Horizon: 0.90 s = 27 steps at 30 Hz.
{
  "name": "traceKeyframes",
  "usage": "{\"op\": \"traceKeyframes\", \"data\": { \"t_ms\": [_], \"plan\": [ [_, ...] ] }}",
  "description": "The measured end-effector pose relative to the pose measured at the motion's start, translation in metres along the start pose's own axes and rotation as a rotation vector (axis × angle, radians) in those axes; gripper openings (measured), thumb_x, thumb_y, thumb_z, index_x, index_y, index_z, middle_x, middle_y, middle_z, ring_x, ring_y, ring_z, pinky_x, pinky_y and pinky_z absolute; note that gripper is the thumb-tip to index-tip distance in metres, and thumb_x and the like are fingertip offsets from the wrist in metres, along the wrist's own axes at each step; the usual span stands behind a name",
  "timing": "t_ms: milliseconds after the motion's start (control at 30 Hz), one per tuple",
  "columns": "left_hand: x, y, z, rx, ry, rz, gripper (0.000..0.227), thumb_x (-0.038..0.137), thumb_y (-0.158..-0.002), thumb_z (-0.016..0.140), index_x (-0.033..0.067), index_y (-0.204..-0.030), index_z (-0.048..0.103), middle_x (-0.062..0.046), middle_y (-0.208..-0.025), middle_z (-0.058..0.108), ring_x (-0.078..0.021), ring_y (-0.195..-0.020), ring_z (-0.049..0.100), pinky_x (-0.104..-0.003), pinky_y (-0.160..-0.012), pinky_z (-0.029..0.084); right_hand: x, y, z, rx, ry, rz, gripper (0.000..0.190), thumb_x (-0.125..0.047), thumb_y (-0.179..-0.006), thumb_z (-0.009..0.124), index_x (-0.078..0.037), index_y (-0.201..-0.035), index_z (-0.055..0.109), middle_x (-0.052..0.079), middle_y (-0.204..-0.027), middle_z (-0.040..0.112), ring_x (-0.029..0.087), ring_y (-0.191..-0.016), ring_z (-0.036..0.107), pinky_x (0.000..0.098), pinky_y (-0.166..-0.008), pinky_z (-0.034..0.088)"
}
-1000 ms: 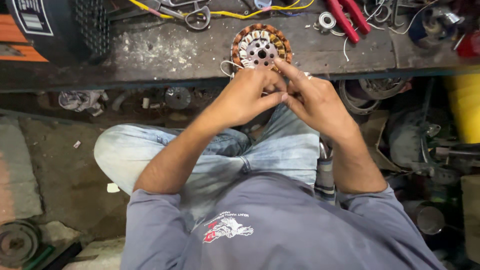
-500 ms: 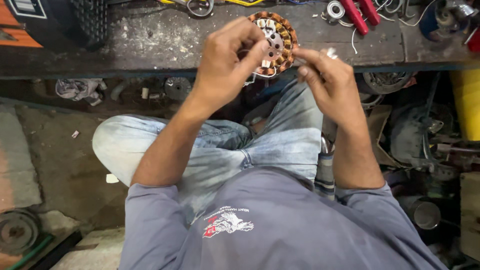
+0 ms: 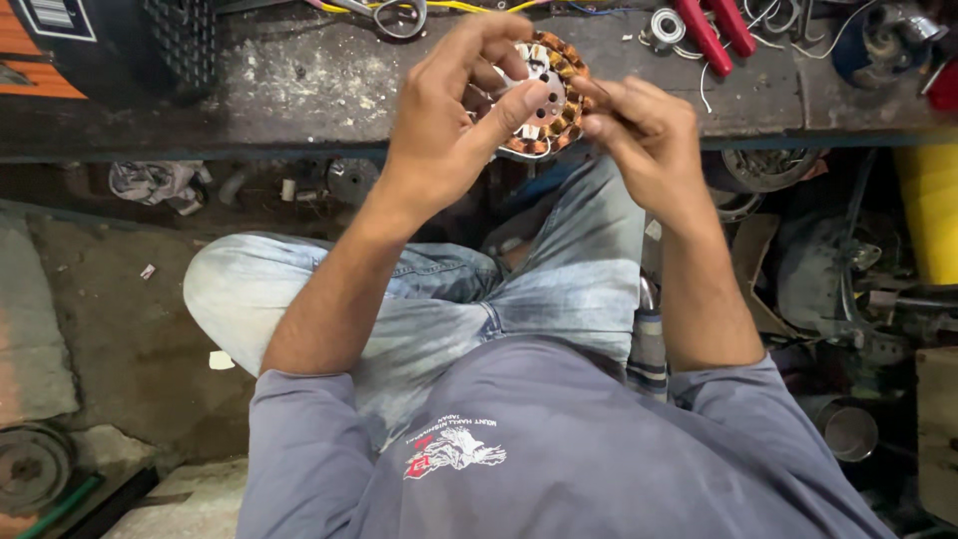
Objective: The person is winding a white wire around the slots of a motor stator. They pull the wire through the slots and wrap it around the copper coils, repeating the process to build up the winding.
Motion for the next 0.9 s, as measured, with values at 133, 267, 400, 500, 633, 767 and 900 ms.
{"op": "traceKeyframes", "data": {
  "t_ms": [133, 267, 400, 500, 633, 767, 900],
  "plan": [
    [-0.013, 0.000, -0.002, 0.047, -0.028, -0.040, 0.026, 0.015, -0.103, 0.079, 0.0052, -0.119, 0.062, -0.002, -0.100, 0.063, -0.0054, -0.081, 0.064, -0.023, -0.068, 0.052, 0.030, -0.012, 0.015, -0.004, -0.415, 0.121, 0.033, 0.001, -0.101, 0.072, 0.000, -0.133, 0.064, -0.001, -0.090, 0.063, 0.006, -0.082, 0.060, 0.0209, -0.073, 0.048],
    [-0.013, 0.002, -0.010, 0.126, -0.323, 0.098, 0.025, 0.012, -0.098, 0.084, 0.0051, -0.109, 0.063, -0.006, -0.097, 0.059, -0.0141, -0.079, 0.063, -0.028, -0.067, 0.051, 0.048, -0.028, 0.022, -0.007, -0.516, 0.148, 0.014, -0.003, -0.106, 0.067, 0.002, -0.120, 0.067, 0.004, -0.095, 0.074, 0.009, -0.086, 0.070, 0.0230, -0.078, 0.056],
    [-0.026, 0.001, 0.002, 0.051, -0.507, 0.157, 0.022, 0.020, -0.095, 0.084, 0.0073, -0.096, 0.066, -0.006, -0.093, 0.061, -0.0226, -0.083, 0.066, -0.036, -0.070, 0.051, 0.053, -0.037, 0.026, 0.019, -0.525, 0.139, 0.012, -0.006, -0.109, 0.066, 0.004, -0.112, 0.073, 0.004, -0.095, 0.073, 0.008, -0.082, 0.064, 0.0212, -0.075, 0.051],
    [-0.046, 0.001, 0.012, -0.010, -0.583, 0.078, 0.022, 0.027, -0.091, 0.084, 0.0091, -0.086, 0.072, -0.006, -0.086, 0.062, -0.0259, -0.083, 0.064, -0.042, -0.070, 0.049, 0.047, -0.036, 0.022, 0.063, -0.393, 0.057, 0.014, -0.006, -0.107, 0.069, 0.005, -0.114, 0.076, -0.001, -0.103, 0.060, 0.006, -0.080, 0.058, 0.0206, -0.073, 0.048],
    [-0.056, 0.004, 0.027, -0.021, -0.580, 0.053, 0.019, 0.030, -0.086, 0.083, 0.0109, -0.088, 0.078, -0.003, -0.086, 0.063, -0.0256, -0.086, 0.062, -0.041, -0.071, 0.049, 0.049, -0.034, 0.022, 0.079, -0.425, 0.082, 0.012, -0.005, -0.106, 0.072, 0.004, -0.113, 0.076, -0.001, -0.096, 0.058, 0.006, -0.078, 0.055, 0.0205, -0.072, 0.045],
    [-0.057, 0.007, 0.033, -0.016, -0.581, 0.040, 0.021, 0.032, -0.086, 0.084, 0.0123, -0.089, 0.079, -0.001, -0.086, 0.064, -0.0250, -0.088, 0.060, -0.043, -0.075, 0.046, 0.059, -0.031, 0.027, 0.130, -0.484, 0.130, 0.009, -0.002, -0.101, 0.076, 0.002, -0.108, 0.072, -0.001, -0.094, 0.065, 0.005, -0.082, 0.059, 0.0202, -0.076, 0.049],
    [-0.054, 0.010, 0.040, -0.007, -0.642, 0.055, 0.017, 0.028, -0.084, 0.083, 0.0122, -0.086, 0.078, -0.001, -0.086, 0.063, -0.0257, -0.092, 0.059, -0.044, -0.076, 0.038, 0.059, -0.029, 0.028, 0.218, -0.479, 0.065, 0.014, 0.001, -0.099, 0.080, 0.000, -0.104, 0.066, 0.000, -0.092, 0.068, 0.006, -0.085, 0.062, 0.0214, -0.079, 0.051]
  ]
}}
Point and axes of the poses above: each hand's wrist, its own y-axis away from the middle knuckle, its own z-axis out of the palm, x = y × z, the point moved 8 cm from there along -y, towards the middle knuckle
